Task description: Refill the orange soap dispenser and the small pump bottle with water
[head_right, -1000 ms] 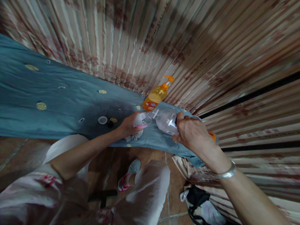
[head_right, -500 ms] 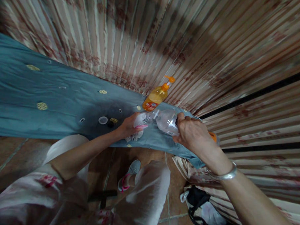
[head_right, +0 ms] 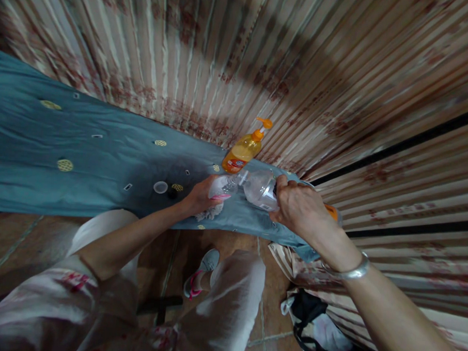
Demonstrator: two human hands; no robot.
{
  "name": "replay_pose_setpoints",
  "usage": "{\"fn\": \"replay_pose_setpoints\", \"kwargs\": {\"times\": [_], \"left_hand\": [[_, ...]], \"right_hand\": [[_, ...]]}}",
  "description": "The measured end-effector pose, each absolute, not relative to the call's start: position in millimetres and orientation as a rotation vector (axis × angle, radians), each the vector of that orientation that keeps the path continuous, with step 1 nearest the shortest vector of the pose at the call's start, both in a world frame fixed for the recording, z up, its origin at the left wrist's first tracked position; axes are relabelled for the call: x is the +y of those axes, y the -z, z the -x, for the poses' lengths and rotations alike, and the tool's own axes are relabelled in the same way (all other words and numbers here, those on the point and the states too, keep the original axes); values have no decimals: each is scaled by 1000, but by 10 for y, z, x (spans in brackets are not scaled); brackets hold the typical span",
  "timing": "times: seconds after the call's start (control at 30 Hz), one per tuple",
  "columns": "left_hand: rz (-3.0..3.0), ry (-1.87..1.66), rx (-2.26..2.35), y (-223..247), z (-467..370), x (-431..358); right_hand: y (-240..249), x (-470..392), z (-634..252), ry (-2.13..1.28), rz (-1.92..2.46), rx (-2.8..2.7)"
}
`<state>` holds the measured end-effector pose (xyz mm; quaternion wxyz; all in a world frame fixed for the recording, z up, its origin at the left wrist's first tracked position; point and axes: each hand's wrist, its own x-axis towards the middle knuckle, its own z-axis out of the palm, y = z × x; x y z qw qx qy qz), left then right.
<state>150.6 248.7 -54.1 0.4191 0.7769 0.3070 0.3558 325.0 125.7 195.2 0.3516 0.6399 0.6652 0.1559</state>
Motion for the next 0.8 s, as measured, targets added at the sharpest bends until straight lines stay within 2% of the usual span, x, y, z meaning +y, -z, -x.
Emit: {"fn": "replay_pose_setpoints", "kwargs": {"times": [0.8], "left_hand": [[-1961,-908,755,681,-1560,2525]], "right_hand": [[-1955,1266,-3219,-415,-1639,1701]]}}
